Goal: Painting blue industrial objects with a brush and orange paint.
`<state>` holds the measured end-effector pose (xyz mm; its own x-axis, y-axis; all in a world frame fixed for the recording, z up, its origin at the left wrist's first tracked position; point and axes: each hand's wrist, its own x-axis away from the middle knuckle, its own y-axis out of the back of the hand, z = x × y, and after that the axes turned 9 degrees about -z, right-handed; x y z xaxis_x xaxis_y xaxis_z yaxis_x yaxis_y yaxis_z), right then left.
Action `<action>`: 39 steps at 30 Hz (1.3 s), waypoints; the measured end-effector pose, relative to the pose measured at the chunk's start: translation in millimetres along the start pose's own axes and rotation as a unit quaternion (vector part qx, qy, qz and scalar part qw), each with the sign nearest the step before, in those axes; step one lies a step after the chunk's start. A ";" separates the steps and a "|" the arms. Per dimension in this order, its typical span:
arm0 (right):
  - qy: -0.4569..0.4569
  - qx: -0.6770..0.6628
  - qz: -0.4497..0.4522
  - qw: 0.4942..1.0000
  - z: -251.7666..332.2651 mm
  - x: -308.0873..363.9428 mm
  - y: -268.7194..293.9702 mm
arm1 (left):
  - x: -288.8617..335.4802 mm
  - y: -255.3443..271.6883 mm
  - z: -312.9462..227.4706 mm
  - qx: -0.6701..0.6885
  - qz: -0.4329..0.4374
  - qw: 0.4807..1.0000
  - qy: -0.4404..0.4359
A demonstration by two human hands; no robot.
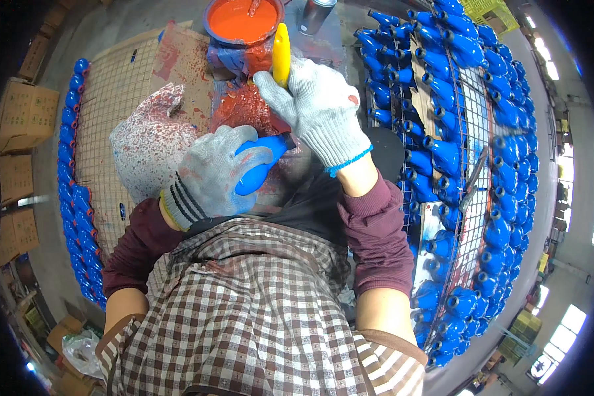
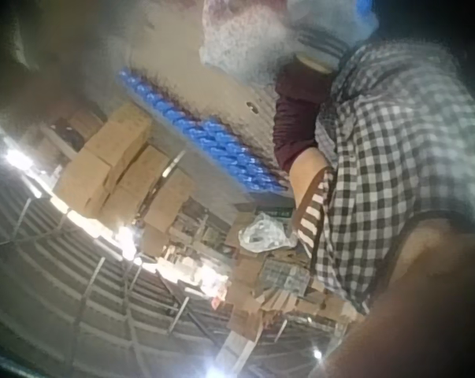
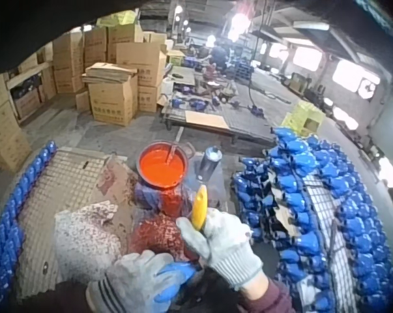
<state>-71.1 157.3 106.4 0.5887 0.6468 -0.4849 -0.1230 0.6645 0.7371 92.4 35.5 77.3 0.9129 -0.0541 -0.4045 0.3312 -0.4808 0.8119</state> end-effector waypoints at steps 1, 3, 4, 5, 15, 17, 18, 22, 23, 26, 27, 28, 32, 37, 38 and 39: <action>0.016 0.001 -0.005 1.000 3.4 -0.2 2.7 | 0.2 0.0 0.3 0.004 -0.005 1.000 0.002; 0.035 0.002 -0.009 0.999 8.1 0.8 7.0 | 0.4 -1.3 -0.2 0.008 -0.012 1.000 0.006; 0.033 0.018 -0.013 0.999 9.5 1.9 9.0 | 0.1 -3.3 -1.3 0.019 -0.039 0.999 0.014; 0.031 0.035 -0.017 0.999 11.3 3.2 11.1 | 0.7 -4.8 -1.3 0.029 -0.067 0.997 0.023; 0.091 -0.168 -0.131 0.973 11.4 36.8 31.8 | 17.0 -15.6 26.2 0.262 -0.171 0.945 0.092; 0.018 -0.313 -0.177 0.933 7.6 48.4 21.6 | 20.5 -13.9 27.5 0.409 -0.165 0.882 0.164; 0.012 -0.359 -0.207 0.910 1.6 52.0 10.1 | 22.7 -12.0 26.3 0.541 -0.156 0.793 0.234; -0.161 -0.272 -0.232 0.920 -3.4 67.4 -29.9 | 29.7 -29.5 21.3 0.776 -0.154 0.556 0.255; -0.275 -0.489 -0.228 0.796 0.7 67.8 -38.8 | 30.0 -35.5 20.0 0.839 -0.148 0.460 0.249; -0.311 -0.838 -0.084 0.440 -10.2 69.4 -74.9 | 48.4 -74.6 41.2 0.937 -0.055 0.265 0.222; -0.281 -0.896 -0.040 0.341 0.1 60.9 -80.2 | 45.6 -78.6 51.2 0.928 0.031 0.347 0.132; -0.312 -0.888 -0.014 0.338 11.4 58.3 -72.6 | 44.2 -79.1 58.5 0.900 0.117 0.419 0.038; -0.318 -0.892 -0.002 0.322 4.3 48.9 -62.5 | 33.9 -53.0 37.1 0.904 0.125 0.385 0.140; -0.288 -0.741 -0.072 0.602 -18.5 39.8 -45.1 | 37.7 -15.2 2.7 0.819 -0.090 0.516 0.236; -0.302 -0.769 -0.090 0.555 -23.1 43.2 -41.4 | 34.3 -15.8 2.1 0.821 -0.089 0.512 0.237; -0.288 -0.783 -0.121 0.538 -28.4 44.6 -42.7 | 26.6 -13.7 2.4 0.821 -0.076 0.502 0.262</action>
<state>-62.3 168.4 39.9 0.8332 0.5470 0.0806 -0.2447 0.4956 -0.8334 111.5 38.6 54.3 0.9865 0.1240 0.1068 0.1574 -0.5405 -0.8265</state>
